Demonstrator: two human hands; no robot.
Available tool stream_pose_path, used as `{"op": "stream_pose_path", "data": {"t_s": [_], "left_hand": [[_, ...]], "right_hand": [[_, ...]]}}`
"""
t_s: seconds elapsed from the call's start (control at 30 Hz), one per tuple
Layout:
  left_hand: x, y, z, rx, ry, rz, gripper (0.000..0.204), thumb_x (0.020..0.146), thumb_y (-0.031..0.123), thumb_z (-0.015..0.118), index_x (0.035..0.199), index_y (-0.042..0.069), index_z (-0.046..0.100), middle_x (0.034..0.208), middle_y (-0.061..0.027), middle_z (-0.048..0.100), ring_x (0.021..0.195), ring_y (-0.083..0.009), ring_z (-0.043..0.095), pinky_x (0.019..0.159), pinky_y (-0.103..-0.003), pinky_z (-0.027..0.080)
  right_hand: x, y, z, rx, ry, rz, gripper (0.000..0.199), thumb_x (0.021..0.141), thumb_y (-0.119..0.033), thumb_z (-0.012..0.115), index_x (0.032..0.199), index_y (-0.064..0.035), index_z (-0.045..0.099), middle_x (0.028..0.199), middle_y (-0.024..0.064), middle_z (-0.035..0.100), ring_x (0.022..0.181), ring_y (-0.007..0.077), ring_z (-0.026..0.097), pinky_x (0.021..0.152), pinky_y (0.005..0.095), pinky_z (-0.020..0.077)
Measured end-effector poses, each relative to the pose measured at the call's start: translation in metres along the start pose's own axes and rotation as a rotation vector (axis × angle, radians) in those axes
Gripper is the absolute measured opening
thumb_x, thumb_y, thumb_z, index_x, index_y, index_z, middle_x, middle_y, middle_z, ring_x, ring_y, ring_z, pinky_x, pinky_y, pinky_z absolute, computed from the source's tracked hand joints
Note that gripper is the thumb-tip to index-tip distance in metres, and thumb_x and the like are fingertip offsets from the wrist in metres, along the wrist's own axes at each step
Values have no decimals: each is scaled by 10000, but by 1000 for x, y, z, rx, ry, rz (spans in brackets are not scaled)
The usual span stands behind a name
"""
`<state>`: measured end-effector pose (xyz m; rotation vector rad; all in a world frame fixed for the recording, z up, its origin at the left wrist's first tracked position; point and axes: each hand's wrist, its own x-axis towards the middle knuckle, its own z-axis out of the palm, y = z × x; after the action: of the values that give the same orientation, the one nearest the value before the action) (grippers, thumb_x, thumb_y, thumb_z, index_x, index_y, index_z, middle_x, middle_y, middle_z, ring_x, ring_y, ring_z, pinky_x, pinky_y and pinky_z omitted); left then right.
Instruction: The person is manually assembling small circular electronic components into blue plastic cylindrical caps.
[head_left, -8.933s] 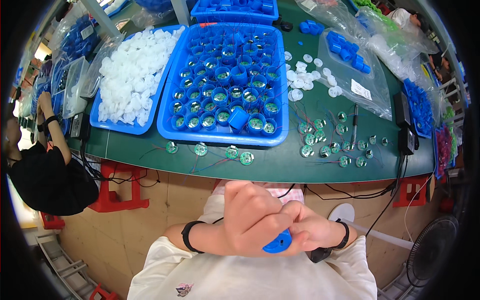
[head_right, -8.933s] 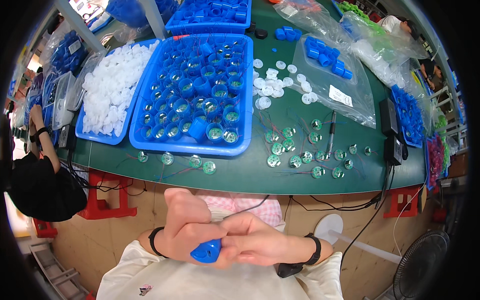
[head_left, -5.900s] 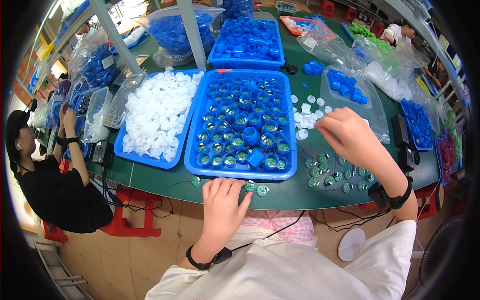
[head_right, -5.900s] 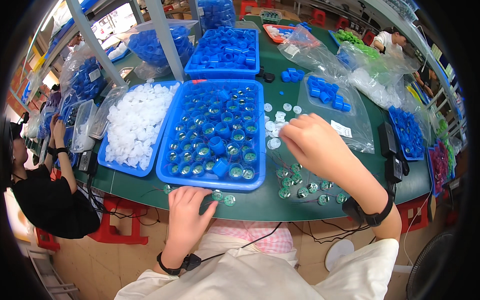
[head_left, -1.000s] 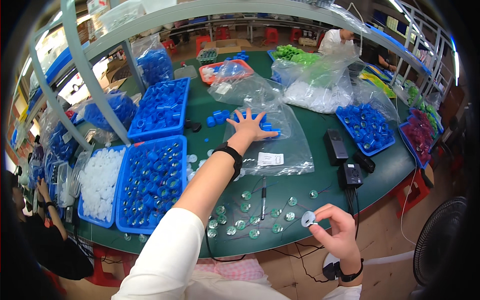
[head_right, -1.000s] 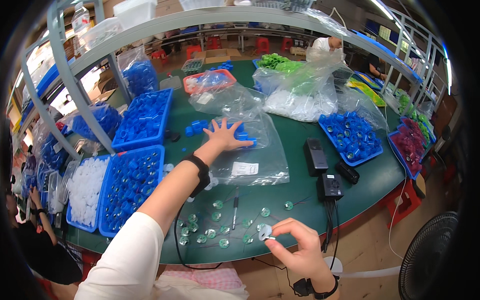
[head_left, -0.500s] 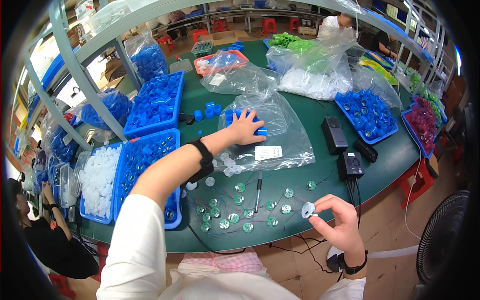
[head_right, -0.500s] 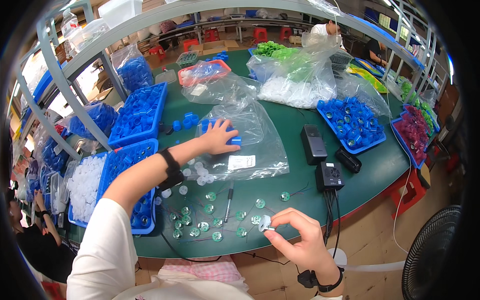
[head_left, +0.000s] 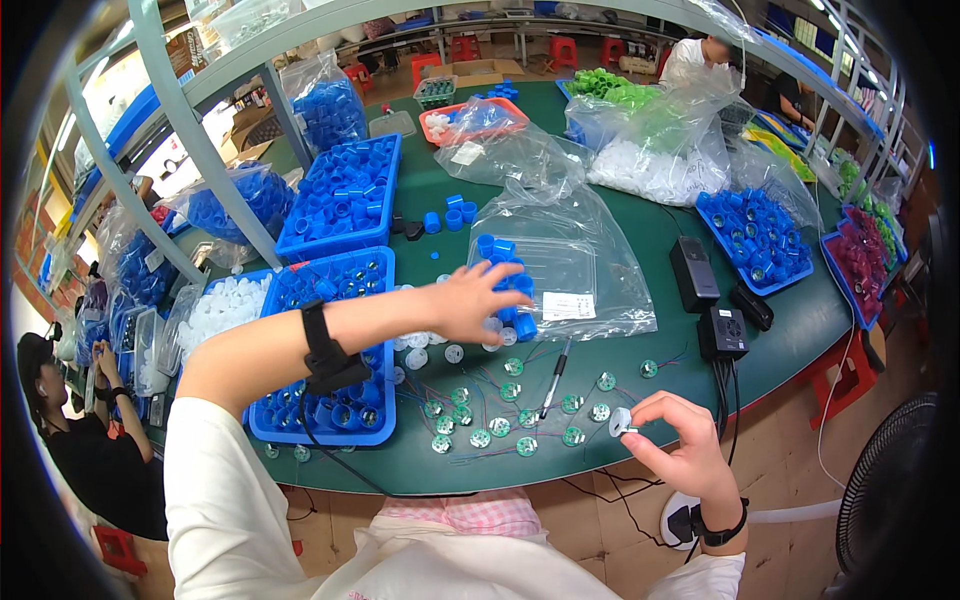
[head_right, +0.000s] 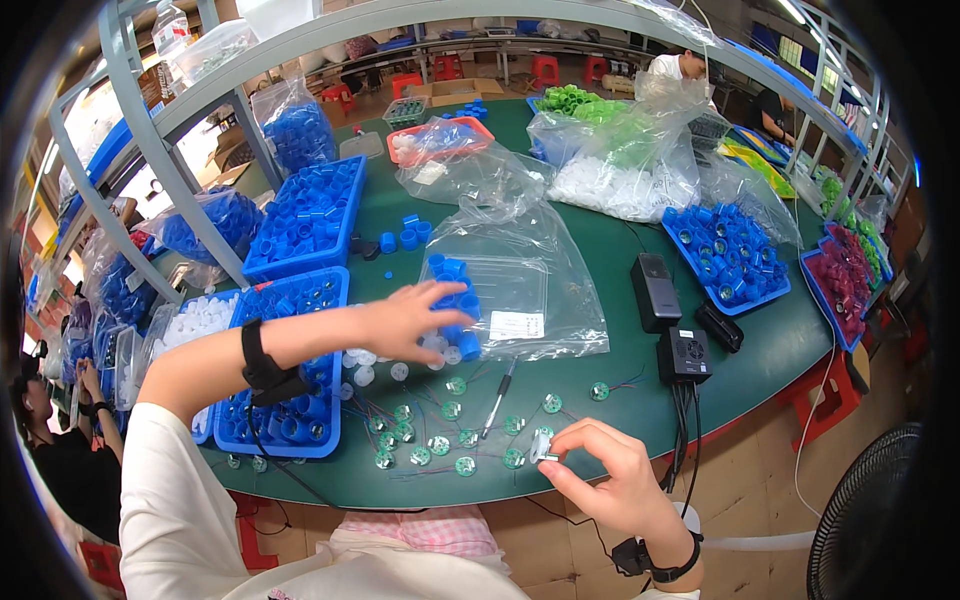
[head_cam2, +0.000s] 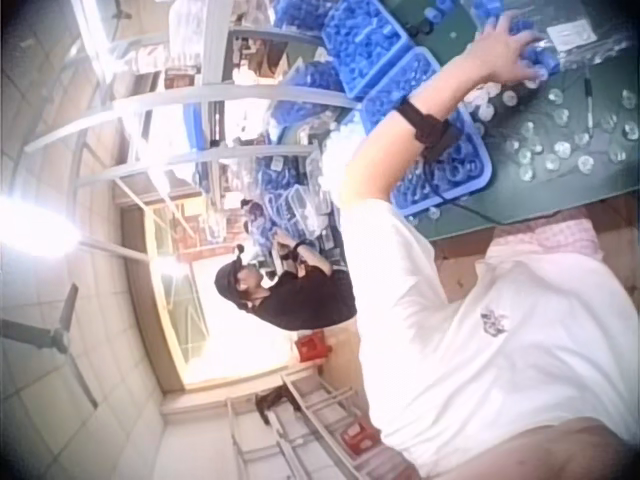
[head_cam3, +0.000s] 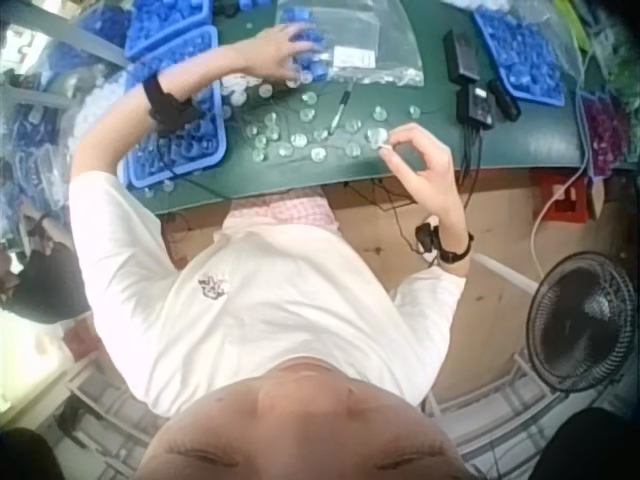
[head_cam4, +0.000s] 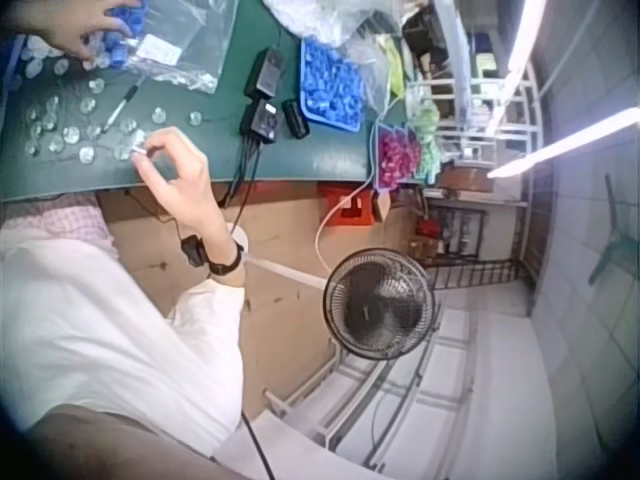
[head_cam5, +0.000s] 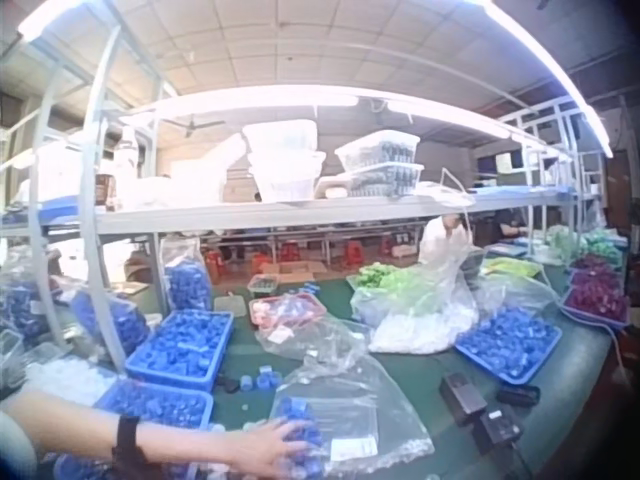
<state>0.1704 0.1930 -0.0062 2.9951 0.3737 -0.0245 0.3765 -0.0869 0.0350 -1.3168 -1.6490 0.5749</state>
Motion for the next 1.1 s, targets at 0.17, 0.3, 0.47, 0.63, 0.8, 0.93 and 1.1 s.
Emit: {"op": "stream_pose_path", "data": {"t_s": [0.17,0.3,0.47,0.63,0.8,0.93,1.1], "left_hand": [[35,-82,-16,53,140,-467,467,828,377,585,1216,128,507,1192,-199,482,1047,-384,516,887,-456,440],[51,-144,12,126,215,-699,533,853,433,539,1336,258,396,1332,-190,373,1148,-432,445,931,-540,401],[79,-150,50,169,149,-613,437,890,444,490,1301,323,404,1321,-154,387,1161,-394,438,897,-547,416],[65,-161,58,262,303,-526,308,886,398,518,1138,223,487,1075,-152,480,912,-363,569,699,-447,517],[58,-165,51,208,347,-474,316,886,401,525,1107,179,480,1026,-178,503,818,-363,606,663,-454,515],[45,-166,41,237,464,-554,302,892,391,523,1068,149,483,997,-187,509,785,-364,611,631,-457,511],[63,-98,5,-18,622,-471,320,907,390,505,1102,137,508,992,-177,522,832,-387,596,699,-463,495]], "right_hand": [[7,7,-3,-23,-11,11,139,748,-15,699,822,19,586,809,118,630,726,206,618,664,290,477],[14,-2,-3,-22,-16,-7,129,756,-15,696,825,21,593,806,113,628,726,202,617,662,285,476],[4,-2,-13,-52,21,28,136,767,-29,697,849,20,600,802,105,627,721,194,612,661,282,476],[8,5,-16,-58,25,64,125,789,-48,685,858,12,600,790,92,613,720,181,598,653,279,467],[5,-2,-14,-53,15,45,119,799,-54,675,865,7,597,796,83,607,729,182,590,665,282,461],[3,-8,-11,-61,6,18,124,794,-57,680,861,1,594,798,84,607,731,192,590,674,291,462],[-2,-16,-8,-68,44,-27,127,776,-42,690,852,7,601,800,90,617,739,204,599,672,292,471]]}}
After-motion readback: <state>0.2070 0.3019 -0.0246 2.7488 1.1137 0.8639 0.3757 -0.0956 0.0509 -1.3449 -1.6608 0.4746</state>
